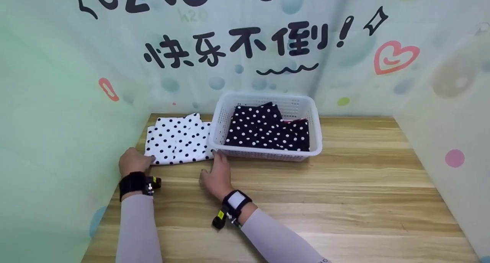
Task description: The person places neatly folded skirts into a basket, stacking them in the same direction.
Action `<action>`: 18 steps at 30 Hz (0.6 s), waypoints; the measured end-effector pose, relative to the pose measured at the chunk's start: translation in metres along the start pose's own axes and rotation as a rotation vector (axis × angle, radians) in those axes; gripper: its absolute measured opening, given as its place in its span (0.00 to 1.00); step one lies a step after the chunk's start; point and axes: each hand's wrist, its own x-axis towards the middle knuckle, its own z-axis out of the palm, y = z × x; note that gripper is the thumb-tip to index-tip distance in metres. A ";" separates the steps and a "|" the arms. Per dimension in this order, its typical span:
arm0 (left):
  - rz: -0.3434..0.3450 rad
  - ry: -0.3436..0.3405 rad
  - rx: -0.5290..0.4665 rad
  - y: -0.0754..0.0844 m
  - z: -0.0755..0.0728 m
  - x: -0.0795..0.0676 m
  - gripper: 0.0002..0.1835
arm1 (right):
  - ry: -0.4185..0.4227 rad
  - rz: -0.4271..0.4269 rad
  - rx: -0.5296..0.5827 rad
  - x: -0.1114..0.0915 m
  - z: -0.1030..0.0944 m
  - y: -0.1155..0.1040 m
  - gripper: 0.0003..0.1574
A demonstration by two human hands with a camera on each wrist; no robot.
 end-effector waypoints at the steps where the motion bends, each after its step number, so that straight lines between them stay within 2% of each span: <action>1: 0.000 -0.011 -0.015 -0.001 0.000 0.002 0.38 | -0.002 -0.002 -0.009 0.001 -0.001 0.000 0.49; 5: 0.002 -0.019 -0.051 -0.005 0.001 0.009 0.44 | -0.019 -0.021 -0.057 0.004 -0.004 0.002 0.49; 14: 0.031 0.024 -0.016 -0.011 0.007 0.007 0.32 | -0.061 -0.090 -0.107 0.007 -0.010 0.008 0.45; 18: 0.054 0.036 0.022 -0.016 0.005 0.003 0.31 | -0.066 -0.097 -0.101 0.008 -0.012 0.009 0.42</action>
